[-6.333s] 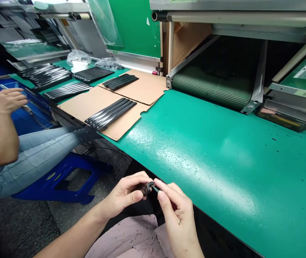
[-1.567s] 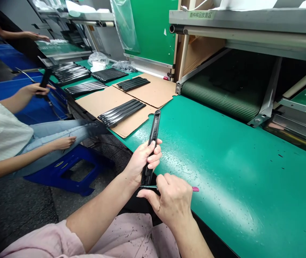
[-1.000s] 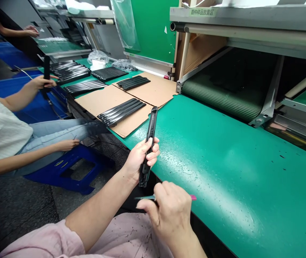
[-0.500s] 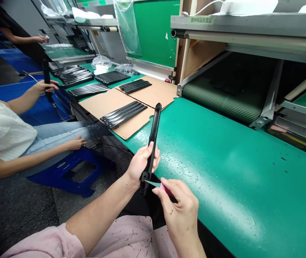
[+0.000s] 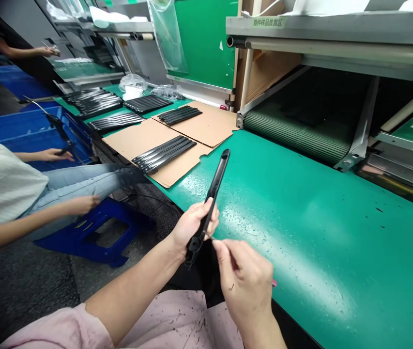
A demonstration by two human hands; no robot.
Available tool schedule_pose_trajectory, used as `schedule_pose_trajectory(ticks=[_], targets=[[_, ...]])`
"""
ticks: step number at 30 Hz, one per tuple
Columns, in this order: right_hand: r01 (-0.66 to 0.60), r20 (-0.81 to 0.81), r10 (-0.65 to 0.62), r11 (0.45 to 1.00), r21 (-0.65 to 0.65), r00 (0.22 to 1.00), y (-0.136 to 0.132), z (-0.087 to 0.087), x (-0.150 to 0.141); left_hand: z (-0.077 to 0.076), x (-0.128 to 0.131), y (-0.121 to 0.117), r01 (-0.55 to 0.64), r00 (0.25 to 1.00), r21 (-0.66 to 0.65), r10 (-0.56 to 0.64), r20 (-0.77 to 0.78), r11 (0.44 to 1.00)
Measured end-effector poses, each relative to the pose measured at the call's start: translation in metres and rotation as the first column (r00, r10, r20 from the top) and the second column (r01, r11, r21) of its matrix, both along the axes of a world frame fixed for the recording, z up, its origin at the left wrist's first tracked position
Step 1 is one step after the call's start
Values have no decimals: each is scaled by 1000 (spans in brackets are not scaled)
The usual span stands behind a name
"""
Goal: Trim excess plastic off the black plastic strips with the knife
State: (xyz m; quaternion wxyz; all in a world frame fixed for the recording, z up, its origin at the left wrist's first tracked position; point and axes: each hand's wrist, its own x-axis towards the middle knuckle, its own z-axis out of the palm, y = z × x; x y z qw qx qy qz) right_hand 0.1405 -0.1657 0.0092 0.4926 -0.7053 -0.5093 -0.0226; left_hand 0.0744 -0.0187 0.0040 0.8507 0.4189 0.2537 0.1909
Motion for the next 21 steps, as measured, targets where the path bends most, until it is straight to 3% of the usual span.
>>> schedule_pose_trajectory(ticks=[6, 8, 10, 11, 12, 16, 18, 21], targets=[[-62, -188, 18, 971, -233, 982, -6, -8, -19, 7, -1, 9, -87, 996, 109, 88, -1, 990], [-233, -322, 136, 930, -286, 937, -6, -7, -25, 8, -1, 8, -113, 993, 113, 115, -14, 987], [-468, -448, 314, 835, -290, 837, -7, -6, -32, 10, 0, 7, -148, 989, 77, 148, 1, 986], [-541, -490, 373, 800, -261, 788, -7, -5, -34, 12, 0, 7, -165, 986, 44, 164, 36, 985], [-560, -511, 395, 799, -219, 764, -7, -5, -35, 14, 0, 6, -171, 981, -1, 171, 88, 985], [-309, -447, 239, 947, -89, 862, -8, -8, -27, 22, -3, 7, -78, 934, -226, 150, 323, 971], [-240, -369, 192, 967, -89, 909, -9, -10, -20, 23, -5, 9, -41, 922, -282, 145, 358, 959], [-212, -289, 176, 972, -99, 941, -10, -14, -15, 21, -6, 13, -14, 951, -237, 86, 298, 971]])
